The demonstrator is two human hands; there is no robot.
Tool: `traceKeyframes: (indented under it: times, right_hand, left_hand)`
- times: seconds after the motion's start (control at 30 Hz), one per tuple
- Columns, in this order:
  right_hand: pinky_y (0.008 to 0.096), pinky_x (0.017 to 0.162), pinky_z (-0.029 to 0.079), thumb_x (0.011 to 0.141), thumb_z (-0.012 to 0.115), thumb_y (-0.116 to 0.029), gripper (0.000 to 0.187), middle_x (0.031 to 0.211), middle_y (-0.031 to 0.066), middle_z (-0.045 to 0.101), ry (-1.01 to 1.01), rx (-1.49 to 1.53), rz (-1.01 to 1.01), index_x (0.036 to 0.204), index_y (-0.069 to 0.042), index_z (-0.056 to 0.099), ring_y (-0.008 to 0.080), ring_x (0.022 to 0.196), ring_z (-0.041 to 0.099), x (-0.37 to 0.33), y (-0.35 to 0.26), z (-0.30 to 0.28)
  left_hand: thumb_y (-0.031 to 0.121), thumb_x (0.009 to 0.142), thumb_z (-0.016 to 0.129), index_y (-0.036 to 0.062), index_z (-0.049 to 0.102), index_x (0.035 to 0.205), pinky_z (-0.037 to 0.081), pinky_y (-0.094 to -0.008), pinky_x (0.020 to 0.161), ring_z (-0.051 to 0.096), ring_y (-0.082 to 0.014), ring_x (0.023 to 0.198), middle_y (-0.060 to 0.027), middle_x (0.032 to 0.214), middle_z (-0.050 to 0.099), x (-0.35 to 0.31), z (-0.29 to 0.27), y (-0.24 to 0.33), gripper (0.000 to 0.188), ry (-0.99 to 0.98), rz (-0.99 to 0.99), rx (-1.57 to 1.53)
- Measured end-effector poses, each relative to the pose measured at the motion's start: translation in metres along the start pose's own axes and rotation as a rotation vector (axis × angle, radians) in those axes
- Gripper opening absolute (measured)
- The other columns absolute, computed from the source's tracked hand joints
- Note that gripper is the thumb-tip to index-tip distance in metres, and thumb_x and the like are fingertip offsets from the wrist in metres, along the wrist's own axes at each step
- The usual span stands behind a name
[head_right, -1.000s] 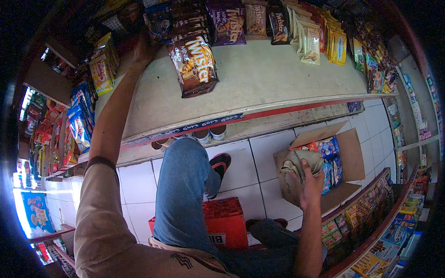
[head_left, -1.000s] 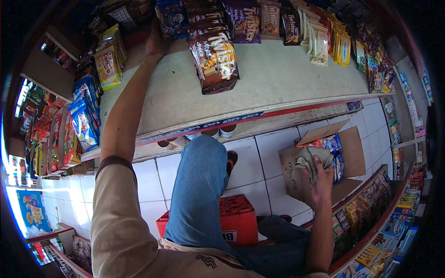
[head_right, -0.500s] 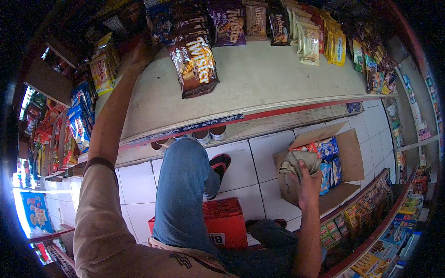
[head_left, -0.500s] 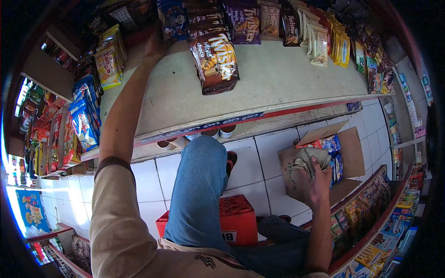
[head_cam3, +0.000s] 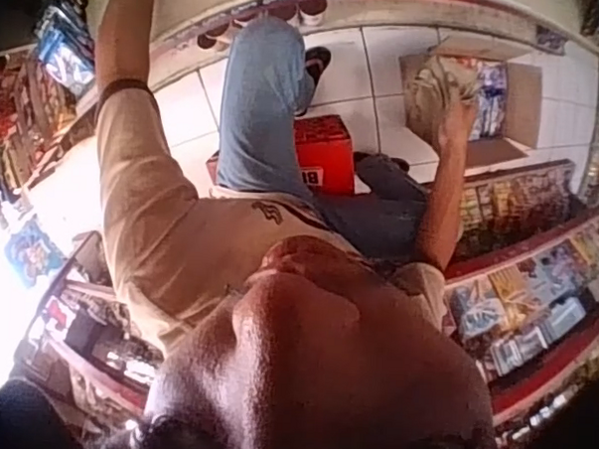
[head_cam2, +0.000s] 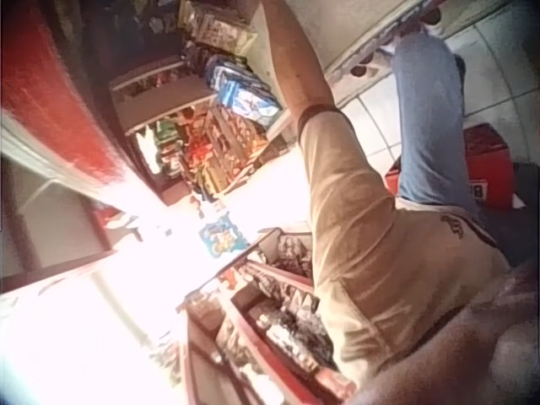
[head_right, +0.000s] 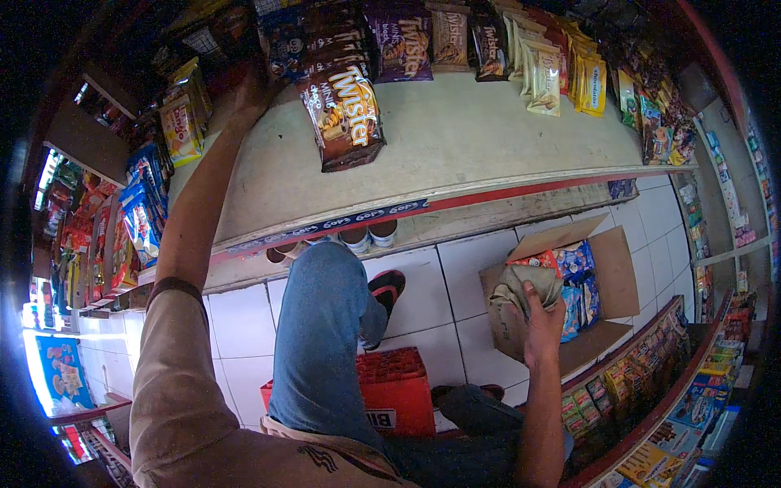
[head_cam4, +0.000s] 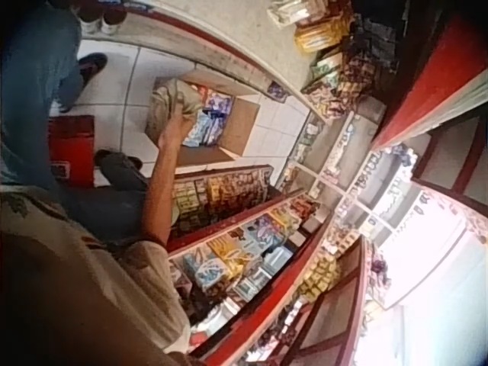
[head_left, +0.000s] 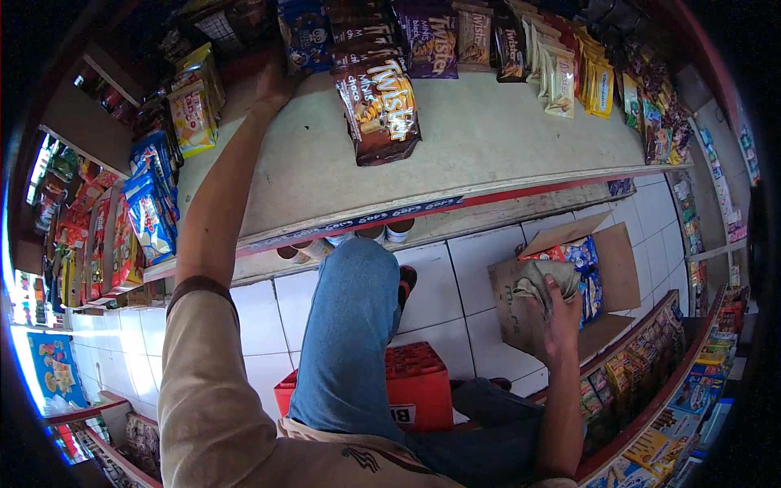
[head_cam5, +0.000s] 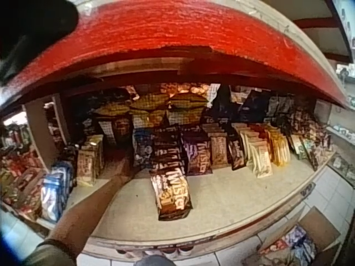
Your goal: Cleaning snack packages with a cloth and arranging them on a shelf.
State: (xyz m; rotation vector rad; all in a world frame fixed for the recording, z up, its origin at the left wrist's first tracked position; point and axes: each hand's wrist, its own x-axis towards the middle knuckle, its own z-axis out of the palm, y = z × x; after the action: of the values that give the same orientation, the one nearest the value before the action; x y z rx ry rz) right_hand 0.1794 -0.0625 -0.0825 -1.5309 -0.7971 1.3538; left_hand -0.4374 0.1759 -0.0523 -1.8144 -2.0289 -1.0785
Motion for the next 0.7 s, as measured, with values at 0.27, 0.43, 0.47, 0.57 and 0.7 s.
traceKeyframes:
  times: [0.27, 0.43, 0.47, 0.57, 0.7]
  right_hand:
    - [0.0345, 0.078, 0.063, 0.093, 0.074, -0.019, 0.042, 0.114, 0.0127, 0.067, 0.083, -0.028, -0.050, 0.126, 0.000, 0.055, 0.0220, 0.096, 0.072, -0.001, 0.001, 0.004]
    - [0.0359, 0.080, 0.062, 0.094, 0.073, -0.019, 0.044, 0.117, 0.0121, 0.065, 0.072, -0.040, -0.019, 0.128, -0.001, 0.053, 0.0213, 0.102, 0.068, 0.000, 0.000, 0.006]
    - [0.0371, 0.082, 0.061, 0.094, 0.073, -0.019, 0.044, 0.121, 0.0110, 0.063, 0.038, -0.049, -0.004, 0.130, -0.002, 0.053, 0.0207, 0.107, 0.065, 0.000, 0.000, 0.004]
    - [0.0362, 0.081, 0.060, 0.094, 0.072, -0.019, 0.047, 0.122, 0.0106, 0.063, 0.025, -0.057, -0.019, 0.132, -0.001, 0.052, 0.0204, 0.105, 0.066, 0.003, 0.003, -0.002]
    - [0.0349, 0.081, 0.059, 0.095, 0.071, -0.019, 0.042, 0.119, 0.0101, 0.065, 0.085, -0.079, -0.073, 0.130, 0.000, 0.055, 0.0187, 0.102, 0.066, -0.004, -0.010, 0.006]
  left_hand:
    - [0.040, 0.079, 0.082, 0.0065, 0.035, 0.152, 0.043, -0.0451, 0.109, 0.050, -0.0404, 0.135, -0.0230, 0.146, 0.052, -0.005, 0.006, -0.008, 0.094, 0.053, 0.040, -0.074]
    - [0.040, 0.078, 0.082, 0.0072, 0.037, 0.150, 0.045, -0.0453, 0.107, 0.052, -0.0407, 0.132, -0.0230, 0.143, 0.055, 0.000, 0.007, -0.020, 0.091, -0.018, -0.026, -0.118]
    - [0.040, 0.078, 0.082, 0.0076, 0.039, 0.149, 0.045, -0.0455, 0.107, 0.053, -0.0408, 0.132, -0.0229, 0.142, 0.056, 0.000, 0.007, -0.019, 0.089, -0.011, 0.021, -0.139]
    - [0.040, 0.079, 0.081, 0.0079, 0.041, 0.147, 0.046, -0.0457, 0.106, 0.054, -0.0410, 0.131, -0.0226, 0.140, 0.057, 0.000, 0.009, -0.007, 0.085, -0.100, -0.076, -0.084]
    - [0.038, 0.080, 0.080, 0.0086, 0.041, 0.147, 0.046, -0.0461, 0.105, 0.054, -0.0416, 0.130, -0.0222, 0.140, 0.057, -0.009, 0.003, -0.001, 0.082, 0.012, -0.085, -0.081]
